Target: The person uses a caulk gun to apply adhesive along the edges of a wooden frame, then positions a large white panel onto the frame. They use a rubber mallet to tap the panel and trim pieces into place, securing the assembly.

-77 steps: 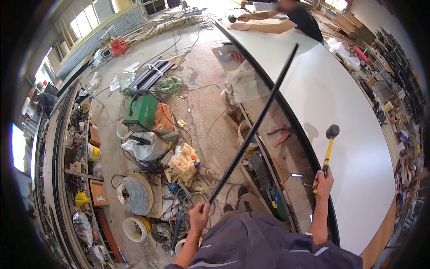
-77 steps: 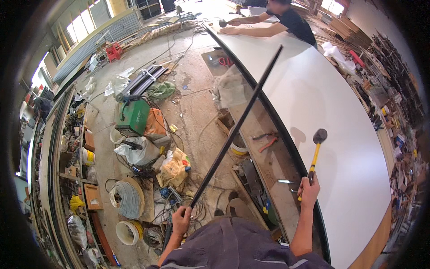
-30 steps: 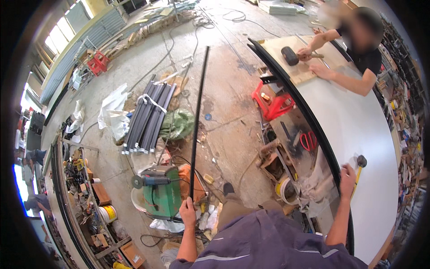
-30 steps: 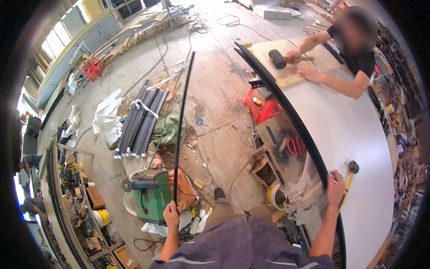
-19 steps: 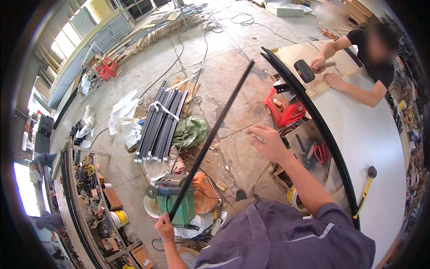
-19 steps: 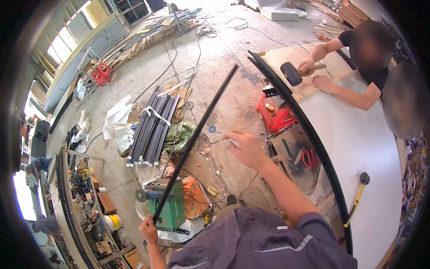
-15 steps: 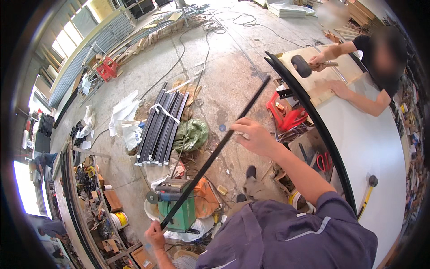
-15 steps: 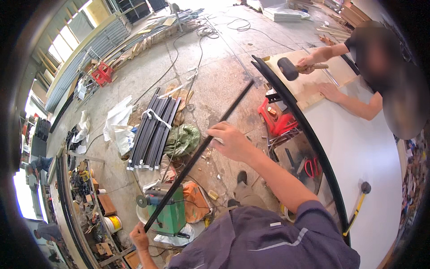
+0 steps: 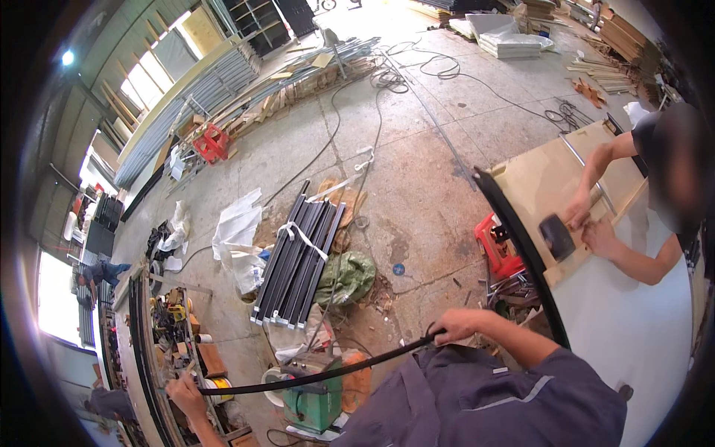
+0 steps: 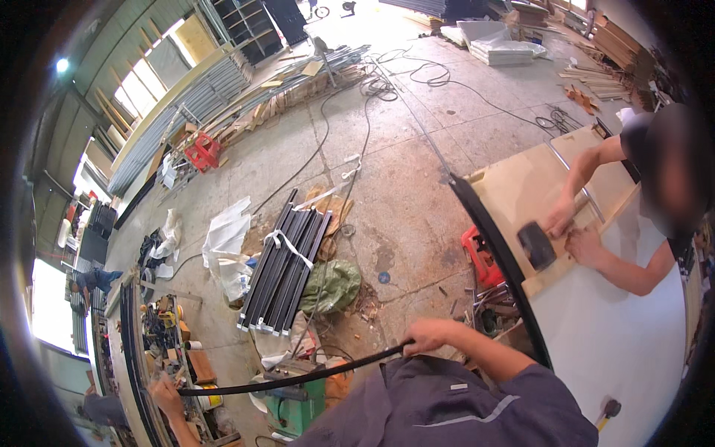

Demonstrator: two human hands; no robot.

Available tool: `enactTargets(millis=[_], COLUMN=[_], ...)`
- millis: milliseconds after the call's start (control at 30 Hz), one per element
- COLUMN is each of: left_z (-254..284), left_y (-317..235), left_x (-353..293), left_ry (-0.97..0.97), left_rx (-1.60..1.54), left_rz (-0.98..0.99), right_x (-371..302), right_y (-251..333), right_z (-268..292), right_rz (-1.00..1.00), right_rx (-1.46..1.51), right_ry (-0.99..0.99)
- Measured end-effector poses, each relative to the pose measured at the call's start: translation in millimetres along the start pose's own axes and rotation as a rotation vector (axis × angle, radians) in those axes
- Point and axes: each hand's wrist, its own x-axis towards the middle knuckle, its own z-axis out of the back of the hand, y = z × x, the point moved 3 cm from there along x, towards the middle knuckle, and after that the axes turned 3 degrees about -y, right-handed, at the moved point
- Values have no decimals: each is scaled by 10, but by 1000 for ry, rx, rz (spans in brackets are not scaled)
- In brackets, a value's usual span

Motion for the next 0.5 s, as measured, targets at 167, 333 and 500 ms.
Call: enactTargets(millis=[167, 333, 500], left_z=[-55, -844, -1295], left_y=[-503, -1362, -3426], left_x=[1355, 2873, 3895], left_ry=[-185, -189, -490], left_rx=[74, -137, -500], left_rz=[-79, -75, -183], right_x=[-345, -621, -883], right_y=[-382, -595, -520], right_z=[-57, -25, -11], right_rz=[27, -75, -199], right_rx=[188, 387, 476], right_ry=[-215, -579, -964])
